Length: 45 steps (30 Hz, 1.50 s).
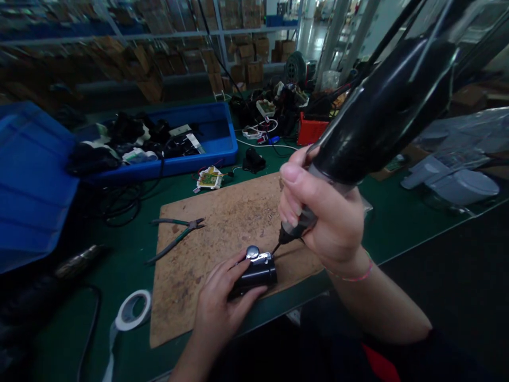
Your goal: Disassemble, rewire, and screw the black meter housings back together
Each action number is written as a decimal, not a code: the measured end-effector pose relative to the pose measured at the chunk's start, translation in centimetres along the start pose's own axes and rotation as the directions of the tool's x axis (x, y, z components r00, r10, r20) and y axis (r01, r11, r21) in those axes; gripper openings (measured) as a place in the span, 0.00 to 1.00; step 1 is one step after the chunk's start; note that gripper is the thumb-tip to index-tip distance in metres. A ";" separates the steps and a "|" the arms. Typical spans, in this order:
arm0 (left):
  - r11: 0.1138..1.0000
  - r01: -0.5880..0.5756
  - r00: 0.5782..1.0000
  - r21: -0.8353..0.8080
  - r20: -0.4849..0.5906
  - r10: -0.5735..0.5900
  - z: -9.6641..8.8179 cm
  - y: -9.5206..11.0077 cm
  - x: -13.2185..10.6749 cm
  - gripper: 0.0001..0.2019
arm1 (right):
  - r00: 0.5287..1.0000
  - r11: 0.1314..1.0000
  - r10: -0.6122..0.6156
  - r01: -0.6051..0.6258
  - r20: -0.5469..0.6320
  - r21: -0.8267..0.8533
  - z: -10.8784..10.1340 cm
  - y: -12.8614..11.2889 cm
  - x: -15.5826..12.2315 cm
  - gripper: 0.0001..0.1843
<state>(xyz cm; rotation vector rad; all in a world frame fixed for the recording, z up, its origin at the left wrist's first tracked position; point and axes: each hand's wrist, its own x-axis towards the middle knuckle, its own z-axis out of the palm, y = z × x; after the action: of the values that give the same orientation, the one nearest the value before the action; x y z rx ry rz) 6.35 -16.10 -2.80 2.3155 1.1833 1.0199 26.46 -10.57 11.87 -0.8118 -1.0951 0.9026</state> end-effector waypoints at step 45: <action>1.000 -0.007 1.000 -0.029 -0.002 0.007 -0.2 0.1 0.1 0.24 | 0.986 0.972 -0.025 0.063 0.166 -0.227 1.6 -1.1 -1.5 0.15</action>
<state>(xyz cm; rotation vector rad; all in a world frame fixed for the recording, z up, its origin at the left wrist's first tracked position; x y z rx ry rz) 6.29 -16.12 -2.51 2.2986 1.1539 1.0346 24.86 -12.25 12.71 -0.9131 -1.3750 0.8240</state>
